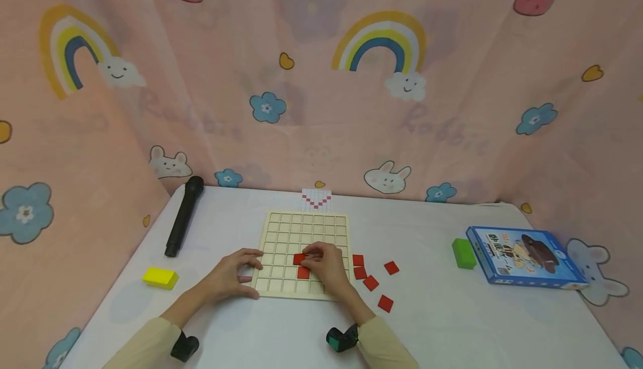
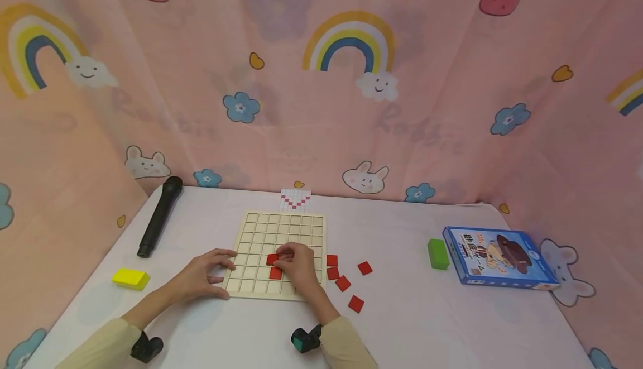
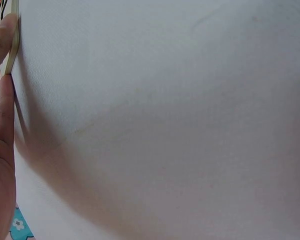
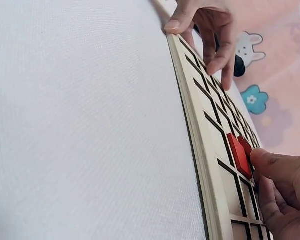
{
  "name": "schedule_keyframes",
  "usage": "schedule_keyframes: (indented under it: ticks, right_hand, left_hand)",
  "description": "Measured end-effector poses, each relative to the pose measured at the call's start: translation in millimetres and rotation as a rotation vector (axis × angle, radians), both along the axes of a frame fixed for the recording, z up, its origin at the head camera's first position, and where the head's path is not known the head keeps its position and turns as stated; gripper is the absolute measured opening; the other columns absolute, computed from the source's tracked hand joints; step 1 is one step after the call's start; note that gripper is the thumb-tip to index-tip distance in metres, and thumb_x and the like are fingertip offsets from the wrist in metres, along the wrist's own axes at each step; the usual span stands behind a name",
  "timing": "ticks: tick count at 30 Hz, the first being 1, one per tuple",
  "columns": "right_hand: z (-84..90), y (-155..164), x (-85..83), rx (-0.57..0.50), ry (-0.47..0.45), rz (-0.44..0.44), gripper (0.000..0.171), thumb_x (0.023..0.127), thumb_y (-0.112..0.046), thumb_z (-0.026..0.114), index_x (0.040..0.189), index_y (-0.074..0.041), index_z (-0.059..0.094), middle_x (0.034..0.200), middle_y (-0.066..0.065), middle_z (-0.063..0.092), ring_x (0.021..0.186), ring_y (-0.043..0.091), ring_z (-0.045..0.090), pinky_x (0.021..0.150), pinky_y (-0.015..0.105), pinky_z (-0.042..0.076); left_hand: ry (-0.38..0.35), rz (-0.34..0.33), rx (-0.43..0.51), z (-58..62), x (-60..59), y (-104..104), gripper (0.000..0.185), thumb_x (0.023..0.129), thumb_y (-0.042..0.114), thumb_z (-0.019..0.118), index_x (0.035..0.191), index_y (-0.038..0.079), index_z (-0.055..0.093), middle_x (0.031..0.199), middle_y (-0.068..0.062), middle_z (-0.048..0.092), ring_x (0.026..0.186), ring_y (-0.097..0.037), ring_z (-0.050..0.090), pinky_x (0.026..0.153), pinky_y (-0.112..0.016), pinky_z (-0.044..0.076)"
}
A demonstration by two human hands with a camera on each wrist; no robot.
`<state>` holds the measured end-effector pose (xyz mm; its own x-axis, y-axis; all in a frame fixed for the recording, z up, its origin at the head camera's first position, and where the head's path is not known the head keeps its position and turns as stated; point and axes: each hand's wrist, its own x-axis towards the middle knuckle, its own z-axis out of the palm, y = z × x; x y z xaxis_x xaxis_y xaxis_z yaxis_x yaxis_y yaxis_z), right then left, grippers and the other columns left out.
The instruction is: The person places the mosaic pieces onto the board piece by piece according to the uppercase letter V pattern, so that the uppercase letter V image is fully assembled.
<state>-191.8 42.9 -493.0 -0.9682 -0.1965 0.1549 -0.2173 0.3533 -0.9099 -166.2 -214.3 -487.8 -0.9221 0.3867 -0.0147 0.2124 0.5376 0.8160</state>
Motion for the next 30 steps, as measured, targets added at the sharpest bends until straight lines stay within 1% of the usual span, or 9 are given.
schedule_keyframes:
  ticks: [5,11,14,18,20,23,26,30]
  right_hand:
    - [-0.4,-5,-0.9,0.023,0.014,0.004,0.018,0.076,0.004,0.076,0.093,0.003,0.069,0.087,0.012,0.07,0.078,0.019,0.068,0.069,0.023,0.059]
    - [0.7,-8,-1.6,-0.01,0.0,0.022,0.023,0.077,0.005,0.076,0.098,0.005,0.067,0.093,0.014,0.07,0.083,0.023,0.069,0.072,0.024,0.06]
    - [2.5,-9,-1.4,-0.027,-0.006,0.028,0.023,0.077,0.005,0.075,0.098,0.006,0.066,0.095,0.016,0.069,0.084,0.025,0.07,0.072,0.025,0.06]
    - [4.9,-9,-0.7,-0.029,-0.031,0.022,0.021,0.078,0.005,0.074,0.098,0.006,0.066,0.095,0.017,0.069,0.085,0.026,0.07,0.073,0.027,0.06]
    - [5.7,-7,0.0,-0.02,-0.047,0.007,0.021,0.079,0.004,0.073,0.099,0.005,0.067,0.096,0.015,0.069,0.086,0.025,0.07,0.073,0.027,0.06]
    - [8.1,-1,1.5,-0.027,-0.086,-0.014,0.021,0.081,0.001,0.073,0.102,0.002,0.067,0.099,0.013,0.069,0.088,0.023,0.069,0.075,0.027,0.06]
    - [11.4,12,3.9,-0.055,-0.116,-0.029,0.022,0.083,-0.001,0.072,0.104,0.001,0.067,0.102,0.013,0.068,0.089,0.023,0.068,0.077,0.027,0.059]
    - [16.2,36,8.5,-0.096,-0.118,-0.05,0.025,0.081,0.0,0.073,0.105,0.003,0.066,0.104,0.017,0.067,0.09,0.026,0.067,0.077,0.027,0.059]
  left_hand:
    - [-0.012,0.003,-0.002,-1.7,-1.1,0,0.051,0.057,0.018,0.091,0.1,0.012,0.064,0.139,-0.012,0.046,0.13,-0.04,0.04,0.082,-0.019,0.056]
    - [-0.006,-0.001,0.0,-2.4,-0.9,0,0.051,0.057,0.017,0.092,0.099,0.012,0.064,0.138,-0.012,0.047,0.129,-0.04,0.041,0.082,-0.019,0.056]
    - [-0.006,-0.001,-0.003,-2.8,-1.5,0,0.051,0.057,0.017,0.092,0.099,0.013,0.064,0.138,-0.012,0.047,0.129,-0.04,0.041,0.082,-0.019,0.056]
    - [-0.012,-0.001,-0.003,-2.5,-1.6,1,0.051,0.057,0.017,0.092,0.099,0.013,0.064,0.138,-0.012,0.047,0.129,-0.04,0.041,0.081,-0.018,0.056]
    - [-0.015,-0.001,-0.002,-2.0,-1.2,1,0.051,0.057,0.017,0.092,0.099,0.012,0.064,0.137,-0.012,0.047,0.129,-0.039,0.041,0.081,-0.018,0.056]
    - [-0.016,0.001,-0.005,-1.4,-0.7,2,0.051,0.056,0.017,0.092,0.099,0.012,0.064,0.138,-0.012,0.047,0.129,-0.039,0.042,0.081,-0.018,0.056]
    - [-0.01,0.002,-0.011,-1.0,-0.7,2,0.051,0.056,0.018,0.092,0.099,0.013,0.064,0.138,-0.012,0.048,0.129,-0.039,0.042,0.081,-0.018,0.056]
    - [-0.008,0.008,-0.015,-0.5,-0.5,1,0.051,0.056,0.018,0.092,0.098,0.013,0.064,0.137,-0.012,0.048,0.128,-0.039,0.042,0.081,-0.018,0.056]
